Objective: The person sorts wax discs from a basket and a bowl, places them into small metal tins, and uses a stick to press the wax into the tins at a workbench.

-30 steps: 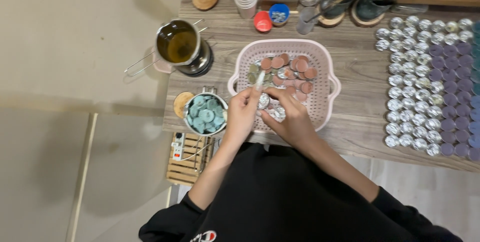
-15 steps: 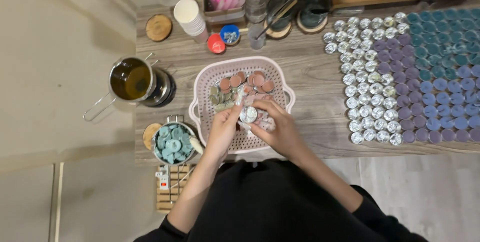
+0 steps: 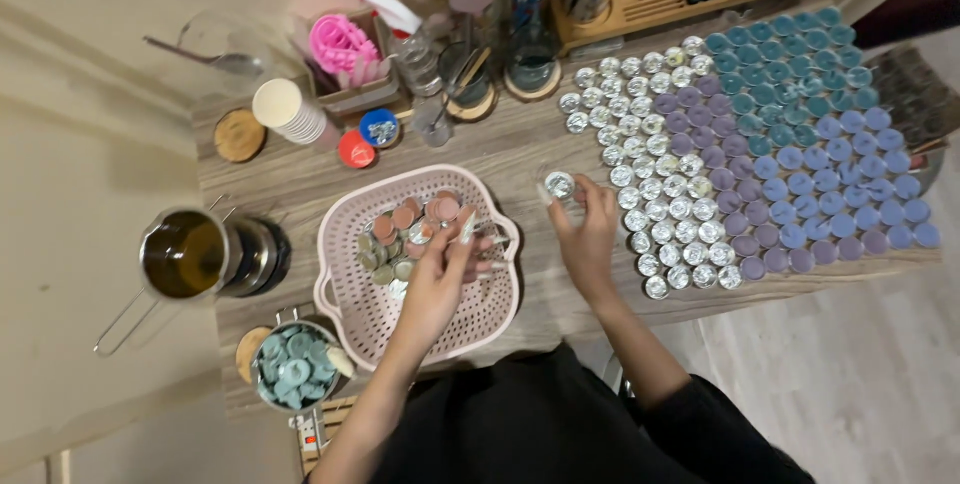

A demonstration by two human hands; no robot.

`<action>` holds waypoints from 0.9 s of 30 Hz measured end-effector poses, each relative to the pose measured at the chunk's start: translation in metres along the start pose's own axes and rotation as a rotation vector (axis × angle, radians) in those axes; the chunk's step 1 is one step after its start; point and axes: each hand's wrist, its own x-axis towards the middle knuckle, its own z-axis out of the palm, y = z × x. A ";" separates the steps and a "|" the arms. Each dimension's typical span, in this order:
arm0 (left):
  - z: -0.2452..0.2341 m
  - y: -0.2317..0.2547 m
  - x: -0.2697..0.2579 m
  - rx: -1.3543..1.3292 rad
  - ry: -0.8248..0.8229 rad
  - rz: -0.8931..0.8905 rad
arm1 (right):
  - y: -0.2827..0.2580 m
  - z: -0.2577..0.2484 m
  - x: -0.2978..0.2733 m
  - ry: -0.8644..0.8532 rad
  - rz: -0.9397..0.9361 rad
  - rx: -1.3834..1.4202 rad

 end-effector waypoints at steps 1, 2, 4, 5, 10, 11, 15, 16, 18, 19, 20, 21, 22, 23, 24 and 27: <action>-0.003 -0.001 -0.002 0.052 0.009 -0.002 | 0.020 0.011 0.003 0.005 0.004 -0.004; -0.005 -0.004 -0.004 0.053 0.003 -0.002 | 0.039 0.021 0.006 -0.001 0.060 -0.023; -0.010 -0.010 -0.005 0.131 0.088 -0.034 | 0.072 0.038 0.011 -0.003 0.119 -0.042; -0.014 -0.012 -0.006 0.133 0.083 -0.034 | 0.085 0.046 0.014 -0.087 0.207 -0.124; -0.036 -0.020 -0.011 0.045 0.149 -0.068 | 0.111 0.069 0.013 -0.037 0.079 -0.373; -0.040 -0.022 -0.013 0.047 0.150 -0.078 | 0.109 0.071 0.012 -0.062 0.079 -0.423; -0.048 -0.022 -0.009 0.089 0.226 -0.086 | 0.090 0.067 0.013 -0.122 0.167 -0.351; -0.050 -0.021 -0.008 0.157 0.249 -0.074 | 0.083 0.066 0.010 -0.124 0.164 -0.350; -0.053 -0.018 -0.006 0.188 0.241 -0.059 | 0.075 0.067 -0.001 -0.082 0.245 -0.105; -0.053 -0.016 -0.005 0.221 0.229 -0.043 | 0.073 0.071 -0.008 -0.087 0.243 -0.107; -0.053 -0.013 -0.004 0.216 0.231 -0.044 | 0.074 0.076 -0.017 -0.004 0.233 0.001; -0.052 -0.010 -0.004 0.245 0.233 -0.057 | 0.079 0.081 -0.022 0.079 0.222 0.110; -0.052 -0.006 -0.001 0.277 0.235 -0.066 | 0.088 0.089 -0.022 0.078 0.217 0.110; -0.050 -0.003 0.002 0.273 0.237 -0.063 | 0.099 0.097 -0.020 0.041 0.496 0.375; -0.049 0.001 0.003 0.246 0.231 -0.088 | 0.110 0.103 -0.020 -0.007 0.775 0.643; -0.048 0.004 0.004 0.267 0.220 -0.127 | 0.142 0.110 -0.001 -0.009 0.928 0.977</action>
